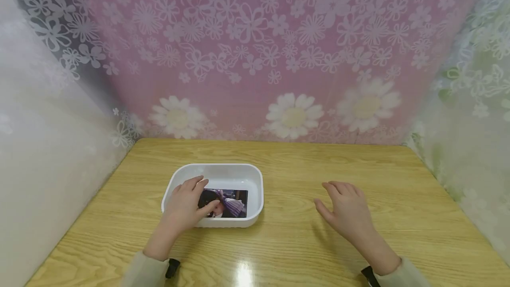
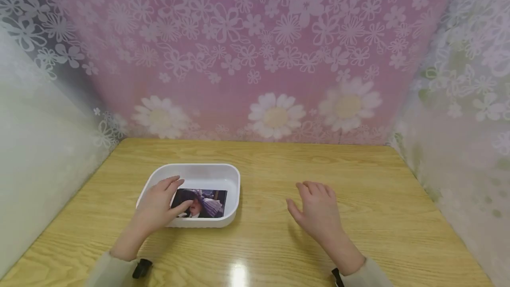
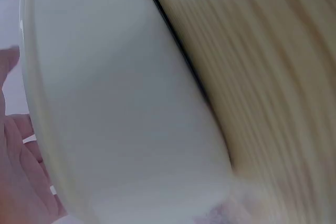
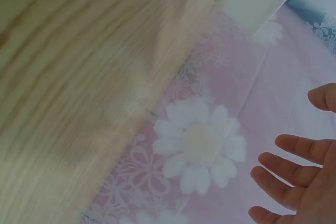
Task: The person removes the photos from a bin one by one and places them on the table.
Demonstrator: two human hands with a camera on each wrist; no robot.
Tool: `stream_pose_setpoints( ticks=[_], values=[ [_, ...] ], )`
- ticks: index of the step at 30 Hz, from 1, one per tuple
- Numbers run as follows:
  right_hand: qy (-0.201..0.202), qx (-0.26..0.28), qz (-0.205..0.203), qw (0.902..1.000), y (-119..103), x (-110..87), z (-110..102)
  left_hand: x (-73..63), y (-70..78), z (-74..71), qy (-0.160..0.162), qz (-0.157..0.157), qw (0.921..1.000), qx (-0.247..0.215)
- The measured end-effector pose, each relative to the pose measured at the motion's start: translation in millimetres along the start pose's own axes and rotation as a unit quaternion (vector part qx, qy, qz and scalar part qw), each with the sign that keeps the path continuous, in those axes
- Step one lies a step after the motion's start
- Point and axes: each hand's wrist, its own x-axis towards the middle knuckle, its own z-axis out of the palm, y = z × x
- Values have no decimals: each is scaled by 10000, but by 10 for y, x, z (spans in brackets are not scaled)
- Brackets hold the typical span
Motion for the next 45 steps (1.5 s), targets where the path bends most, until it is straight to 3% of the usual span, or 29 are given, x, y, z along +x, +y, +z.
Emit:
stream_pose_setpoints(
  ticks=[5, 14, 24, 31, 37, 41, 45],
  values=[
    [-126, 160, -57, 9998, -60, 50, 53, -71, -243, -42, -339, 58, 9994, -45],
    [-196, 561, -553, 9967, -279, 339, 201, -169, -654, -67, -1073, -276, 9934, -300],
    [-1342, 946, -701, 9839, -706, 758, 445, -211, -777, -44, -1660, -334, 9831, -699],
    [-2381, 952, -993, 9615, -996, 965, 708, -202, -790, -42, -1748, -282, 9826, -559],
    [-3164, 507, -1352, 9376, -1186, 1056, 966, -192, -787, -50, -1682, -163, 9847, -425],
    [-3562, 348, -1524, 9213, -1286, 1085, 1069, -191, -788, -53, -1666, -123, 9851, -416],
    [-3814, 238, -1445, 9127, -1362, 1090, 1143, -195, -800, -45, -1670, -113, 9853, -347]
  ],
)
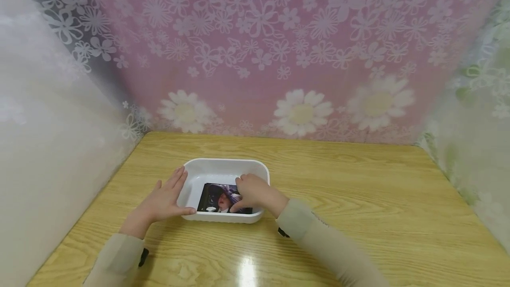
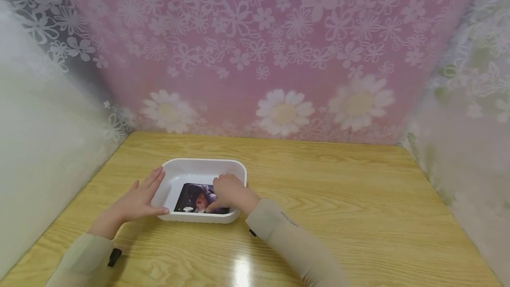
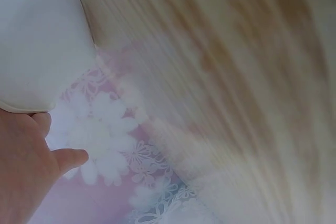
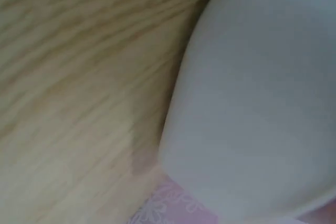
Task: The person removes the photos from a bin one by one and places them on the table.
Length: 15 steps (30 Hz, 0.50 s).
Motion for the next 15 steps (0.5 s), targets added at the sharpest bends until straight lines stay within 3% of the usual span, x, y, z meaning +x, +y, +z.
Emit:
stream_pose_setpoints(
  ticks=[6, 15],
  values=[
    [-279, -64, 285, 9992, -63, 20, 88, 7, 12, 9, -54, -13, 10000, -15],
    [-151, 68, 619, 9979, -89, 48, 92, 11, -11, 9, -84, -88, 9999, -21]
  ],
)
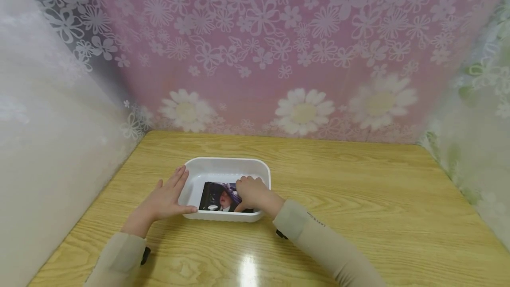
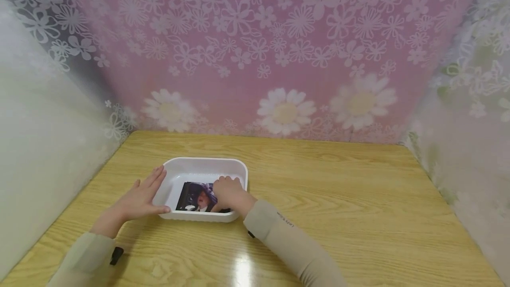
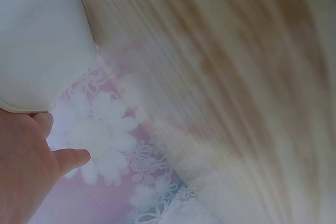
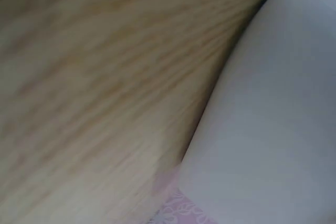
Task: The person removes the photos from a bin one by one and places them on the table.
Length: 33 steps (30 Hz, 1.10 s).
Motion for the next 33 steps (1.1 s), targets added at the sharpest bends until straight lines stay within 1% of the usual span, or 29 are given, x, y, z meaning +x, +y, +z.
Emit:
stream_pose_setpoints(
  ticks=[5, 8, 11, 14, 17, 20, 23, 26, 30, 33],
  values=[
    [74, 31, 62, 9999, -7, -11, -17, 2, -10, 5, -26, 0, 10000, -7],
    [238, 63, 65, 9997, -5, -12, -29, -2, -13, 13, 18, 32, 10000, -31],
    [512, 49, 38, 9987, 6, -8, -43, -4, -17, 12, 62, 54, 10000, -29],
    [780, -63, -23, 9969, 20, -12, -67, -2, -16, 6, 39, 21, 10000, -34],
    [1077, -193, -111, 9939, 37, -22, -98, 3, -13, 2, 13, 15, 10000, -28],
    [1351, -182, -208, 9904, 63, -36, -134, 7, -14, 4, -1, 11, 10000, -3],
    [1552, 110, -313, 9873, 85, -56, -176, 7, -17, 1, -10, 7, 10000, -15],
    [1680, 659, -441, 9826, 104, -75, -220, 9, -21, -7, -13, 1, 10000, -52],
    [1838, 1303, -677, 9719, 136, -89, -260, 15, -29, -8, -35, -22, 10000, -36],
    [1879, 1671, -797, 9646, 159, -104, -284, 13, -28, -5, -23, -17, 10000, -1]
  ],
)
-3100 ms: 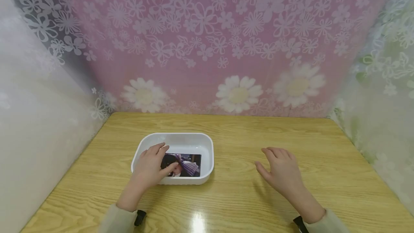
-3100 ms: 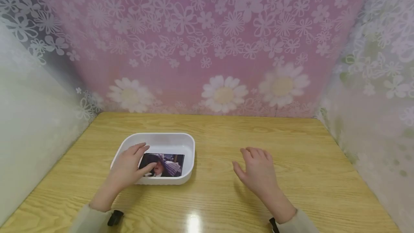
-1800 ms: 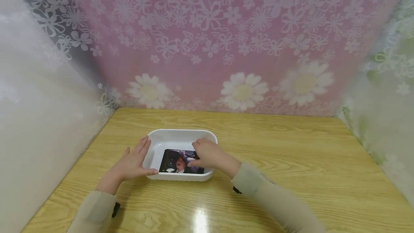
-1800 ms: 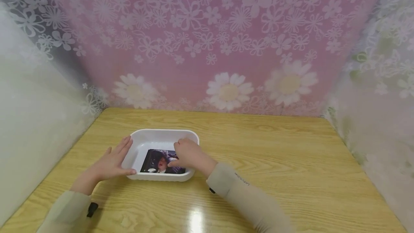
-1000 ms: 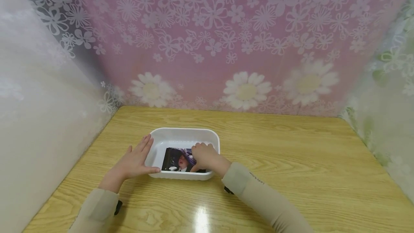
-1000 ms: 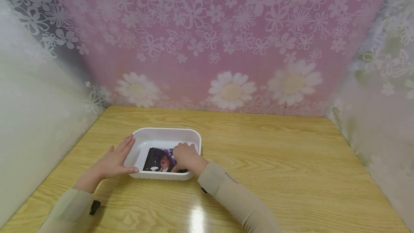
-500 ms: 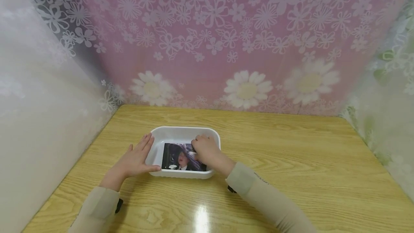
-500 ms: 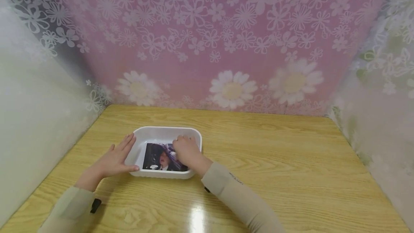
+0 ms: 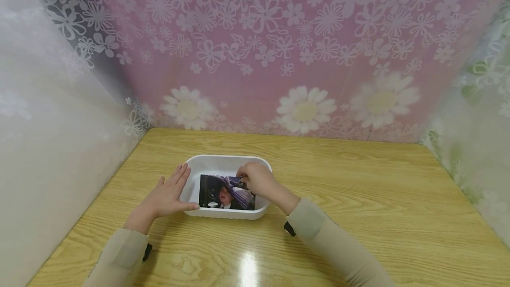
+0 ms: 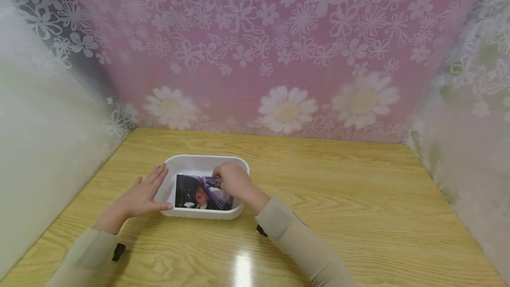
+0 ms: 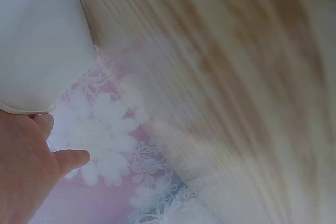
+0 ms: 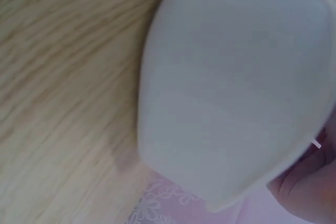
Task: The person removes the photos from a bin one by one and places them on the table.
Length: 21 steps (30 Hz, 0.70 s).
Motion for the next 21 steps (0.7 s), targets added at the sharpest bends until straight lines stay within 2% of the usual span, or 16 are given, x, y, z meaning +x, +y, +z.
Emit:
stream_pose_setpoints(
  ticks=[4, 8, 10, 14, 17, 21],
  values=[
    [-173, 724, 260, 9969, 13, -22, -75, -1, 4, 2, 55, 46, 10000, -35],
    [-325, 1489, 751, 9855, 32, -48, -180, -12, -3, -1, 55, 45, 10000, -46],
    [-280, 1757, 1034, 9786, 58, -63, -247, -14, -8, -2, 61, 42, 10000, -11],
    [54, 2129, 1534, 9649, 161, -114, -403, -4, -5, -3, 84, 72, 9999, 5],
    [289, 2483, 1893, 9496, 270, -172, -507, 9, 2, -3, 69, 99, 9999, 19],
    [472, 3298, 2317, 9139, 413, -260, -599, 13, -6, -12, 54, 59, 10000, 36]
  ],
)
